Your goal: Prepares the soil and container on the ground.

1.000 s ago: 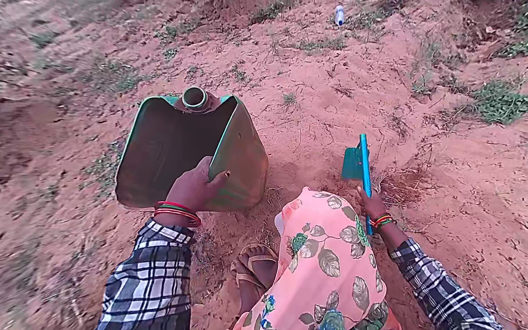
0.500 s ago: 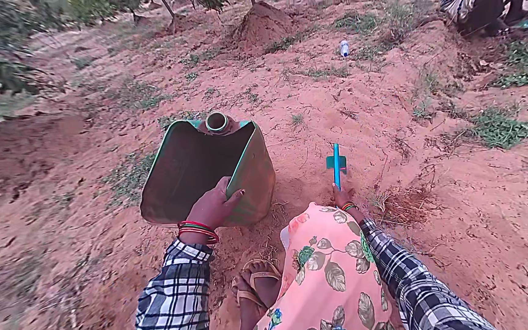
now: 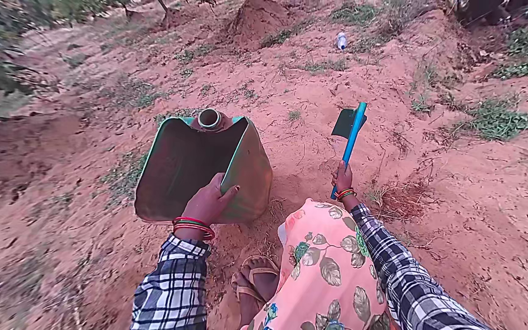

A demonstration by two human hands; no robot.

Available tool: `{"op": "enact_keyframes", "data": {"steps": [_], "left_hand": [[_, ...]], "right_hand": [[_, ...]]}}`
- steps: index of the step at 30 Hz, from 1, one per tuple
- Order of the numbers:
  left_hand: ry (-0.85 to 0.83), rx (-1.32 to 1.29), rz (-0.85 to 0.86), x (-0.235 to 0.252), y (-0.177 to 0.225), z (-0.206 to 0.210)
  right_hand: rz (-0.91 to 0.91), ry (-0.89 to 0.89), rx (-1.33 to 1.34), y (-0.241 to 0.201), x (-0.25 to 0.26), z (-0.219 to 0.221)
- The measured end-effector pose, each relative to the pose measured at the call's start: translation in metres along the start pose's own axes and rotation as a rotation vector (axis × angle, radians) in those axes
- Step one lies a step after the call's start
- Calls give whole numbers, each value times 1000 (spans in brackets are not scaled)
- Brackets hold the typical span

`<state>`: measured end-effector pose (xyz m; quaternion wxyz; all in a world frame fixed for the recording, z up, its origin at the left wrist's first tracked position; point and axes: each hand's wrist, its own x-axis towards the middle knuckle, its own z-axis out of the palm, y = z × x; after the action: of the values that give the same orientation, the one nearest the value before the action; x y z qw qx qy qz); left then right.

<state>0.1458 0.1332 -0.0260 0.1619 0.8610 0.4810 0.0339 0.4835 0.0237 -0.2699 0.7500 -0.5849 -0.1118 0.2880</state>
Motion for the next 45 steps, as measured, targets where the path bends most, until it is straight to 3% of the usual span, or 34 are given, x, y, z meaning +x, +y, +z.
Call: {"op": "enact_keyframes", "data": {"steps": [4, 5, 8, 10, 11, 15, 19, 22, 24, 26, 31, 39, 45], "left_hand": [[-12, 0, -4, -2, 1, 0], [-10, -3, -4, -3, 2, 0], [3, -19, -12, -5, 1, 0], [4, -30, -15, -4, 0, 1], [2, -34, -17, -4, 0, 3], [25, -4, -21, -2, 3, -4], [133, 109, -30, -8, 10, 6], [411, 208, 113, -15, 8, 16], [671, 203, 318, -12, -7, 28], [814, 127, 451, -9, -16, 36], [789, 101, 407, -26, -4, 51], [784, 104, 354, -38, -1, 66], [832, -23, 307, -42, -34, 59]], "right_hand": [[513, -99, -248, 6, -17, 8], [499, -169, -378, 5, -30, 1], [206, -303, -647, -29, -103, -19], [395, -338, -673, -111, -155, -19], [432, -293, -659, -123, -162, -21], [191, -168, -557, -27, -94, -47], [221, -255, -902, -54, -83, -77], [322, -381, -943, -62, -116, -88], [404, -419, -821, -50, -145, -99], [466, -433, -714, -31, -163, -113], [499, -512, -780, -7, -182, -113], [471, -462, -711, -9, -152, -109], [395, -260, -692, -24, -179, -138]]}}
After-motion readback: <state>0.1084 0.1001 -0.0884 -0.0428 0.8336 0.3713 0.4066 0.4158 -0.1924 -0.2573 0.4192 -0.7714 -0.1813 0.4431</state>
